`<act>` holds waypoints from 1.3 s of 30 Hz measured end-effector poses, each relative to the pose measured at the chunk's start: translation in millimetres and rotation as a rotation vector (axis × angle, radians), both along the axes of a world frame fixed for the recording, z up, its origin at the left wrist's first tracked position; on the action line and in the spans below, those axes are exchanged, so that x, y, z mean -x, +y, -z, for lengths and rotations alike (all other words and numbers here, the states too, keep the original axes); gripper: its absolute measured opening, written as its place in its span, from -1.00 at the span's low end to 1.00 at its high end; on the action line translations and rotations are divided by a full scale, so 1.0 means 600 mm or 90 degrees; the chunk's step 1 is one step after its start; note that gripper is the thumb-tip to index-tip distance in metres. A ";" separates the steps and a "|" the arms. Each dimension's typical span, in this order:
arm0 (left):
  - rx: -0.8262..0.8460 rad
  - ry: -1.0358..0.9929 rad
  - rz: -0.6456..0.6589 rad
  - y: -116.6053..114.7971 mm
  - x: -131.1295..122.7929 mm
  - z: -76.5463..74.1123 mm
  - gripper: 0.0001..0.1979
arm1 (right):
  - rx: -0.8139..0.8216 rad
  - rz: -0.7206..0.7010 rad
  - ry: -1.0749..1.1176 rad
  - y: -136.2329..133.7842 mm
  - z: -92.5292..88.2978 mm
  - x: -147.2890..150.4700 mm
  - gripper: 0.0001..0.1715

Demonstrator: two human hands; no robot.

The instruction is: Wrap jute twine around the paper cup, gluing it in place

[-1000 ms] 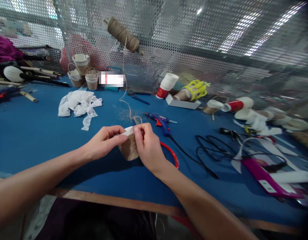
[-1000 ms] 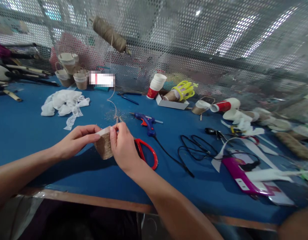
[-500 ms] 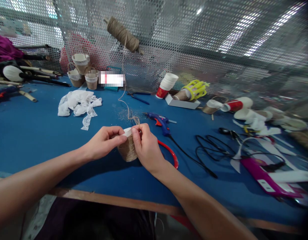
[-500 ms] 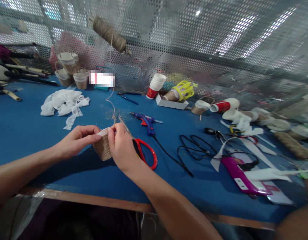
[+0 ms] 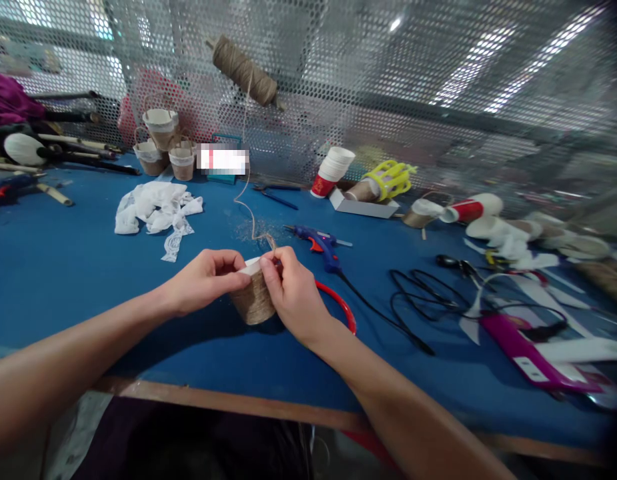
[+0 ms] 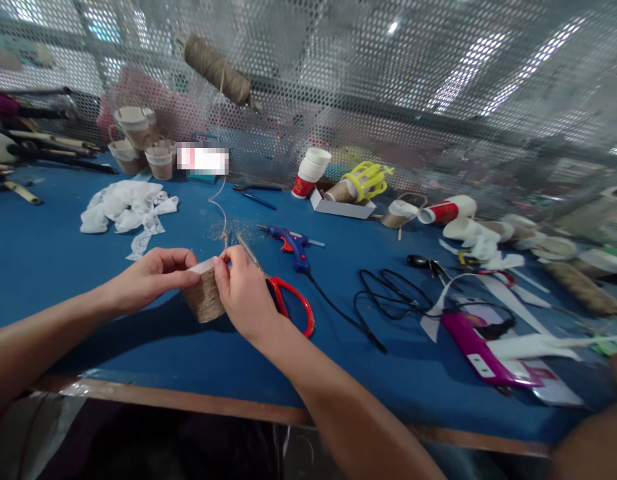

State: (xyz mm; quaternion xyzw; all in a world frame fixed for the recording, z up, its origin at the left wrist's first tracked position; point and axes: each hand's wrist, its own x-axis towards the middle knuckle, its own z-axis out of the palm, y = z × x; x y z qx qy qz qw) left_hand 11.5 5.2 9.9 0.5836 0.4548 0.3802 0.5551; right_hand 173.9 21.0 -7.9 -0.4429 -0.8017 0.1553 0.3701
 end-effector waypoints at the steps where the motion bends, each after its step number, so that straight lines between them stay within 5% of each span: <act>1: -0.011 0.001 -0.003 0.001 0.001 0.001 -0.84 | 0.011 0.006 0.012 0.004 0.000 -0.003 -0.81; 6: -0.080 0.011 0.002 0.007 0.005 0.015 -0.84 | 0.037 0.068 0.080 0.046 -0.012 -0.032 -0.74; 10: -0.118 0.039 0.007 0.011 0.007 0.025 -0.82 | 0.055 0.319 -0.179 0.089 -0.038 -0.072 -0.69; 12: -0.122 0.063 0.017 0.012 0.009 0.026 -0.82 | 0.099 0.369 -0.257 0.106 -0.045 -0.093 -0.70; 16: -0.130 0.137 0.035 0.013 0.015 0.020 -0.81 | 0.222 0.374 -0.334 0.133 -0.031 -0.119 -0.78; 21: -0.151 0.187 0.060 0.015 0.023 0.015 -0.81 | 0.328 0.368 -0.313 0.156 -0.014 -0.124 -0.65; 29: -0.148 0.160 0.036 0.023 0.022 0.017 -0.77 | 0.341 0.265 0.007 0.124 -0.047 -0.127 -0.97; 33: -0.124 0.115 0.036 0.025 0.022 0.019 -0.76 | 0.349 0.160 0.146 0.081 -0.066 -0.122 -0.95; 39: -0.086 0.071 0.013 0.024 0.021 0.016 -0.77 | 0.453 -0.083 0.167 0.020 -0.080 -0.114 -0.81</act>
